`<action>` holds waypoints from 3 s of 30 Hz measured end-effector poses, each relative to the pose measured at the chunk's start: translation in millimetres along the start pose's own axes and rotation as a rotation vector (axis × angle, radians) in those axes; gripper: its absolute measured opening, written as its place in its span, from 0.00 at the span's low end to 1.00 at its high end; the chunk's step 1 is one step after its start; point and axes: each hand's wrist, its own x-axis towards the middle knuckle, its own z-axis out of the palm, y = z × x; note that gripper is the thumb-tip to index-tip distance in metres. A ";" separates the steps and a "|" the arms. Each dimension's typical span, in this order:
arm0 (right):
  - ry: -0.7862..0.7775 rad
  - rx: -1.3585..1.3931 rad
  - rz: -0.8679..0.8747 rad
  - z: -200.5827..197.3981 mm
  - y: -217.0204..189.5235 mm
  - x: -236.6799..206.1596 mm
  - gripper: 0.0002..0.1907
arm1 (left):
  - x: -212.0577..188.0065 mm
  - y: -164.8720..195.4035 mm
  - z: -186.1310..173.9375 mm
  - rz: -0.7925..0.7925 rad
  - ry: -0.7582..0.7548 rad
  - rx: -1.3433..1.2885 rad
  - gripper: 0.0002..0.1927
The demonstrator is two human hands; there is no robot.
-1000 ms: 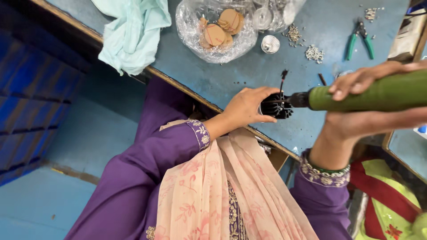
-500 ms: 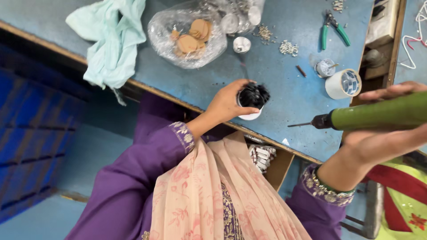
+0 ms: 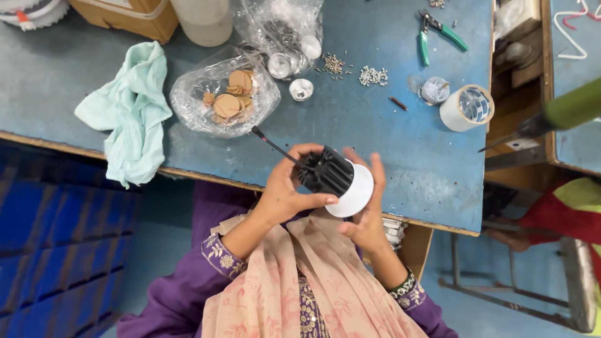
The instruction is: The person assembles a small light fixture by hand. They use a green electric screwdriver to fasten screws into a black plastic fan-like component, then attach a silver reflector and a white plastic housing. The person also wipes the fixture with a cloth and handles small cardboard discs.
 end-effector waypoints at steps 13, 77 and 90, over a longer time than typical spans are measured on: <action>0.067 -0.071 0.051 8.0 8.5 9.2 0.48 | -6.0 -2.8 -5.3 -0.010 0.005 -0.016 0.40; -0.052 -0.377 0.151 79.1 75.4 55.7 0.10 | 69.2 142.7 -284.0 0.426 1.007 0.849 0.32; 0.145 -0.187 0.371 24.6 63.1 43.2 0.07 | 31.7 56.2 -132.5 0.418 0.230 1.204 0.19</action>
